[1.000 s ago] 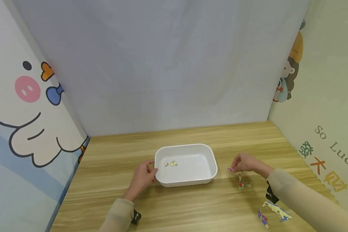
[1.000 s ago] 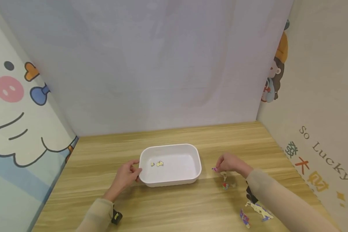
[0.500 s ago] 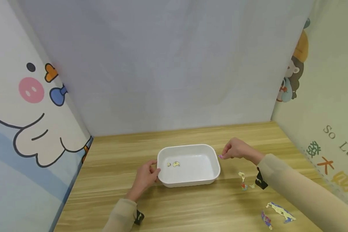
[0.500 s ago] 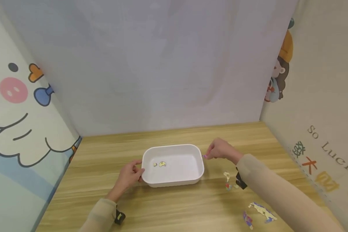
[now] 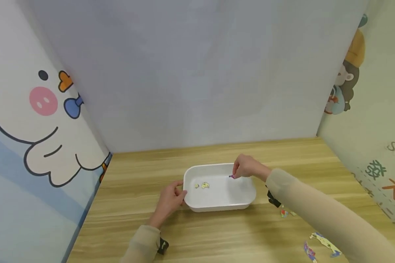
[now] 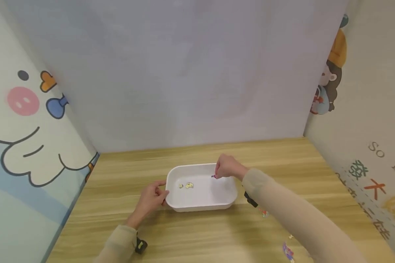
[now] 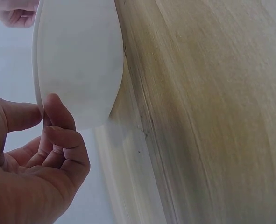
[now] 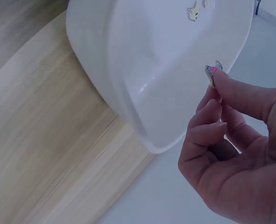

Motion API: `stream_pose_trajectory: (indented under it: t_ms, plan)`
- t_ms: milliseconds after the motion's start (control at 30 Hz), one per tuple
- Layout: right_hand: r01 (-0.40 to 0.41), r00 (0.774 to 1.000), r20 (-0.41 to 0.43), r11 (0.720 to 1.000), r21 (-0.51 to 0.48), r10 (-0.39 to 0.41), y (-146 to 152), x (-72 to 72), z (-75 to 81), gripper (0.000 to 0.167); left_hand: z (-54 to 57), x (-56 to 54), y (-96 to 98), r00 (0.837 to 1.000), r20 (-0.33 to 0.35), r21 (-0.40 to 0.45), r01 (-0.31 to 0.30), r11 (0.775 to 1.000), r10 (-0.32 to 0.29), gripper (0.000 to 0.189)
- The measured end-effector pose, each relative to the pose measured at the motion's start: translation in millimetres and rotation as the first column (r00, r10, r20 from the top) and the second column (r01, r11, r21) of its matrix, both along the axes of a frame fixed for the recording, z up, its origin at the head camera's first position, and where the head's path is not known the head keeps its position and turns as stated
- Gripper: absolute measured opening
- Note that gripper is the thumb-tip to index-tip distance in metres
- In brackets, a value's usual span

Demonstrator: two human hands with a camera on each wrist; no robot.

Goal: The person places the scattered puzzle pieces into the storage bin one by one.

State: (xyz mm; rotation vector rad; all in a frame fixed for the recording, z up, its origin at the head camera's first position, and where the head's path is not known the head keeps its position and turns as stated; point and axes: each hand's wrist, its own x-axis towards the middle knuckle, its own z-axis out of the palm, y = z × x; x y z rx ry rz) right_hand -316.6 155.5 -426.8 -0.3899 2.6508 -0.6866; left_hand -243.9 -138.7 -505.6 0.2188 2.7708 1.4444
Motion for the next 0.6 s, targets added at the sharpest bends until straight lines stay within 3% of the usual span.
stream_pose_trajectory:
  t_ms: [267,433,600]
  plan:
    - [0.033,0.990,0.137,0.999,-0.037,-0.028,-24,0.7,-12.3,0.005,-5.1,3.4,2.0,1.000,0.013,0.000,0.011,1.000,-0.011,0.037]
    - [0.060,0.986,0.158,0.998,0.011,-0.061,-30,-3.4,-15.7,0.007,-6.6,2.1,5.0,0.999,0.020,0.018,0.036,0.999,-0.036,0.038]
    - [0.038,0.986,0.161,0.999,0.014,-0.040,-43,-11.9,-14.0,0.006,-3.4,0.7,1.1,1.000,0.004,0.019,-0.005,1.000,0.005,0.037]
